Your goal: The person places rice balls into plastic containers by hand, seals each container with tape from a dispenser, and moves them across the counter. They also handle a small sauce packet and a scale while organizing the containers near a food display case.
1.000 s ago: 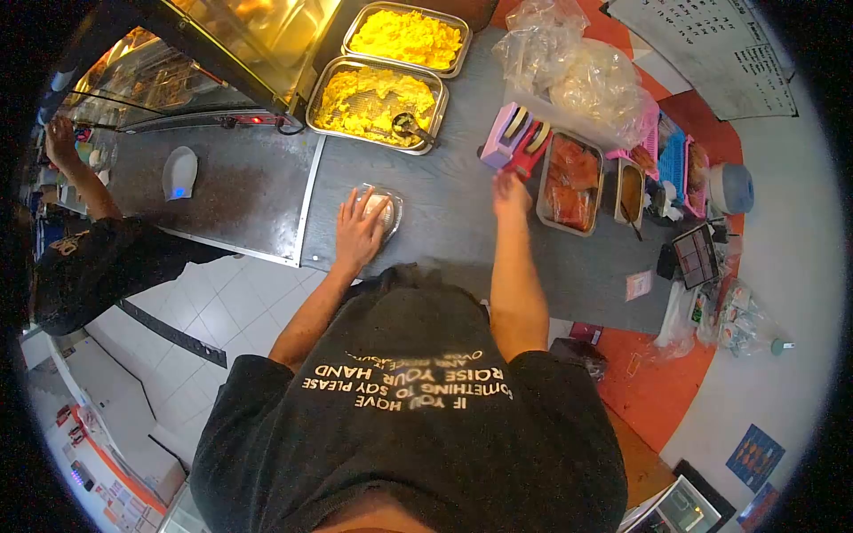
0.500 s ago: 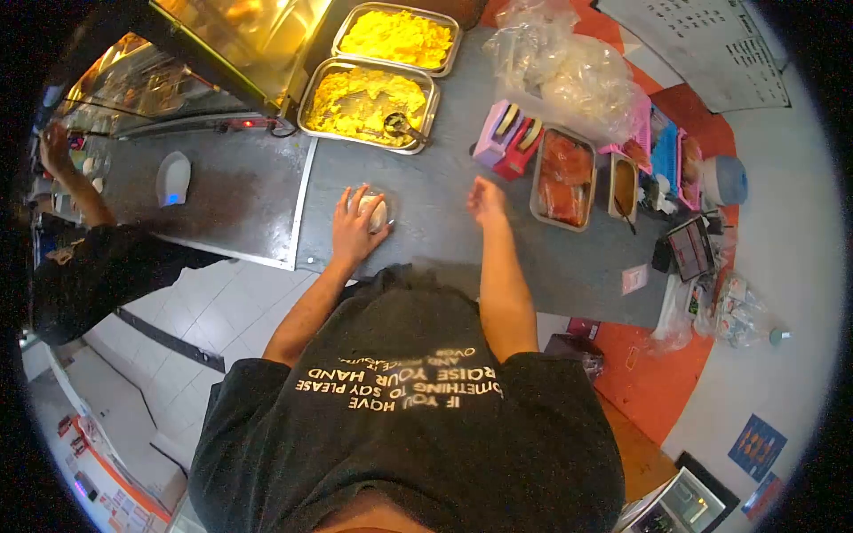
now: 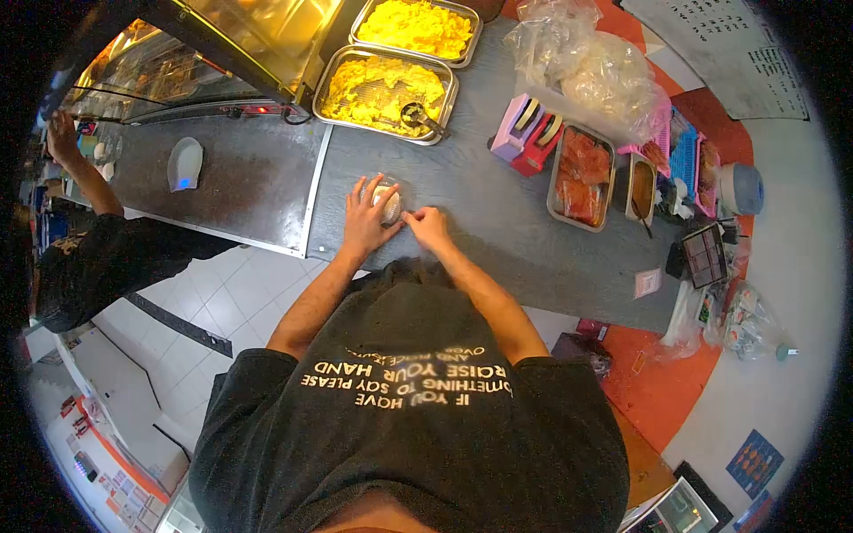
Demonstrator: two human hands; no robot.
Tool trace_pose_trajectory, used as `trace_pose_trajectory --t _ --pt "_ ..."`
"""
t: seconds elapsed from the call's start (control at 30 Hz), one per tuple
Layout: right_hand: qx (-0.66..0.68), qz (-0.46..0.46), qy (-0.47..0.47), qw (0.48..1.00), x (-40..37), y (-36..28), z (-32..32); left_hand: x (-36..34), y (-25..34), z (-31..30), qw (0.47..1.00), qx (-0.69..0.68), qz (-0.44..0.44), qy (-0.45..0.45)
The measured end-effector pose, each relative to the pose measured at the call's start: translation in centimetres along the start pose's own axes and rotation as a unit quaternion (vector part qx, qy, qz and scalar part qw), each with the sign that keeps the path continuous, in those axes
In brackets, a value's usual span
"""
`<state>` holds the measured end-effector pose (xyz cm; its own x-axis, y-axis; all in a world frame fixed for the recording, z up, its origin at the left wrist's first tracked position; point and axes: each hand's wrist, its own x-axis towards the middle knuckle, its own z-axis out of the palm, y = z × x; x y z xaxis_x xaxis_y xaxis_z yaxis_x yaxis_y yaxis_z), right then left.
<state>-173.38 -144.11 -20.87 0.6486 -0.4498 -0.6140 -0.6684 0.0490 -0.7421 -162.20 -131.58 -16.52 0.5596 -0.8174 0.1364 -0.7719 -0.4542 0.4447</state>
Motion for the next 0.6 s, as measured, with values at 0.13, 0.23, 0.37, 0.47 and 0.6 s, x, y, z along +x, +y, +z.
trace_pose_trajectory --t 0.13,0.23,0.37,0.47,0.6 --pt "-0.080 -0.134 0.195 0.968 -0.1 1.7 -0.7 0.0 -0.5 0.5 1.000 -0.017 -0.010 -0.003" --pt "-0.055 -0.132 0.118 0.983 0.3 2.2 -0.7 -0.1 -0.6 0.6 1.000 -0.018 -0.009 -0.009" --pt "0.078 0.039 -0.061 0.994 1.5 0.8 -0.4 0.0 -0.4 0.5 1.000 -0.016 -0.005 -0.004" --pt "0.055 0.079 -0.137 0.986 1.8 -0.7 -1.6 0.0 -0.5 0.5 1.000 -0.018 0.002 0.002" --pt "0.194 0.129 -0.214 0.949 2.1 0.0 -2.3 0.0 -0.7 0.5 1.000 -0.029 0.005 -0.002"
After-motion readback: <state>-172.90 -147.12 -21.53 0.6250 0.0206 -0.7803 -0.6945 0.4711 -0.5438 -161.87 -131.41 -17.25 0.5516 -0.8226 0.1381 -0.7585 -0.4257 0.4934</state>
